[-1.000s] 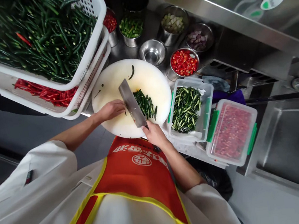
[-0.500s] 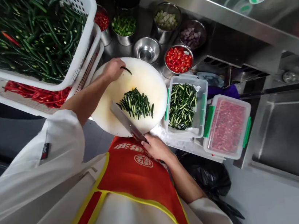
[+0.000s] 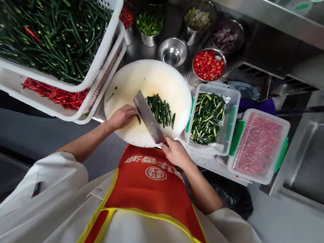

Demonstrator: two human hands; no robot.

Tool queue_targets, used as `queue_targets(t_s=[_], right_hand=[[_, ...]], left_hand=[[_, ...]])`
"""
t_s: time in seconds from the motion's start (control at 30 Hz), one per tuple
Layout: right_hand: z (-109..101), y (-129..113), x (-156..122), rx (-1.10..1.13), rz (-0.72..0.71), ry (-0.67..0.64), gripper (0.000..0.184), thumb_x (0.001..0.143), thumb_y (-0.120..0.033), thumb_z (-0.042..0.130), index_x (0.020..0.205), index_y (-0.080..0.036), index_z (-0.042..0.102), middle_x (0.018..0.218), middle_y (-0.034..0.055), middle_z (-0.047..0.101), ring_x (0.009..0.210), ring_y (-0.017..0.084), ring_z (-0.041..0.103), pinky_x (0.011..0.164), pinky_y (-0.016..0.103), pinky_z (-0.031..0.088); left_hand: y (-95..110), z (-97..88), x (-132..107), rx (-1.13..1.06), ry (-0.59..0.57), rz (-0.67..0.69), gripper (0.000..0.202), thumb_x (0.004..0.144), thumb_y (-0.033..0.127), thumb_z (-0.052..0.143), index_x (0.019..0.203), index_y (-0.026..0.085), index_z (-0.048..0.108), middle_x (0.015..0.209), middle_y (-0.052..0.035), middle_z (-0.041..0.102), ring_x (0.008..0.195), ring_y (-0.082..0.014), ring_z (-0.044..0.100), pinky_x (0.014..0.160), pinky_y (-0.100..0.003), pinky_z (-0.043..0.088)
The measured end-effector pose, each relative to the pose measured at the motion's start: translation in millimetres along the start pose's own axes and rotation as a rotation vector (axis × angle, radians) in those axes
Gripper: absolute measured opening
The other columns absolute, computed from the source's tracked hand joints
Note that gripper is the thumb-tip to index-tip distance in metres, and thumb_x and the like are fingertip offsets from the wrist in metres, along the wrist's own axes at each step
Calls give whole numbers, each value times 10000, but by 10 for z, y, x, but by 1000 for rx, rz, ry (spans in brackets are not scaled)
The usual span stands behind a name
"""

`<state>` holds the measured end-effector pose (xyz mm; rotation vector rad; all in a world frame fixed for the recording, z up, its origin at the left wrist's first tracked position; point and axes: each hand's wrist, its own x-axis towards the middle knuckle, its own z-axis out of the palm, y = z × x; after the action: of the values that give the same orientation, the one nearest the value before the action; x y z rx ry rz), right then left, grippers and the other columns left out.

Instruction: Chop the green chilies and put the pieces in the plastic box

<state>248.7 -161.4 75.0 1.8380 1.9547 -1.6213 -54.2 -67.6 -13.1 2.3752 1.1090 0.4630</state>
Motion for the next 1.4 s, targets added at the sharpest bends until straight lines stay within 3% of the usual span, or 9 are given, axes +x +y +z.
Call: queue_targets(t_s=[0.37,0.53,0.7,0.87,1.03,1.13,1.23,1.4], right_hand=[[-300,-160,-93,-231,-48,-104,198,976,-372,441,876,-224,528,682,35,657,686,204,648,612,273,395],[-61,-253,295,-313,-92,-9,161,977,-313,447,896,-201,529,839,111,710,800,227,669,694,283,417],[52,-206,519,-65,-98,11,156,961,-330,473,836,-237,490,556,-4,603,564,192,616,609,274,432],[4,101,205,414,-29,154,250,923,-464,534,795,-261,466,499,-59,545,422,163,539,472,273,434],[90,463,-171,807,120,382,307,843,-490,640,781,-245,464,550,-66,532,400,131,494,402,267,422],[185,677,-352,902,198,453,316,816,-484,671,807,-241,469,582,-65,537,407,123,485,385,262,414],[298,854,-443,906,236,440,319,823,-503,656,800,-241,477,558,-60,534,412,131,490,394,270,426],[423,934,-352,944,199,412,317,831,-503,644,786,-234,484,542,-68,530,407,122,495,412,259,437]], left_hand=[[-82,76,-46,-38,57,76,278,1007,291,439,992,208,704,1046,-96,700,994,-204,637,905,-354,521],[-113,126,-66,-63,81,55,275,1003,303,448,978,217,709,1052,-94,702,987,-198,641,897,-355,524],[-130,109,-98,-12,72,71,283,1007,299,438,996,208,706,1070,-101,700,1002,-208,634,894,-365,528],[-82,120,-54,33,85,56,291,1004,258,419,1008,189,702,1066,-107,698,985,-214,624,876,-376,530],[-9,176,245,7,151,-38,276,975,250,443,904,184,702,1005,-111,687,952,-221,620,861,-382,531],[33,223,458,-41,304,-205,217,945,274,495,888,193,688,1021,-109,674,981,-231,618,903,-399,525],[99,315,628,-70,447,-369,243,936,391,553,1026,195,665,1153,-128,648,1106,-265,595,999,-440,493],[305,523,810,-76,355,-371,578,890,621,579,1280,194,576,1383,-166,550,1311,-328,487,1134,-521,371]])
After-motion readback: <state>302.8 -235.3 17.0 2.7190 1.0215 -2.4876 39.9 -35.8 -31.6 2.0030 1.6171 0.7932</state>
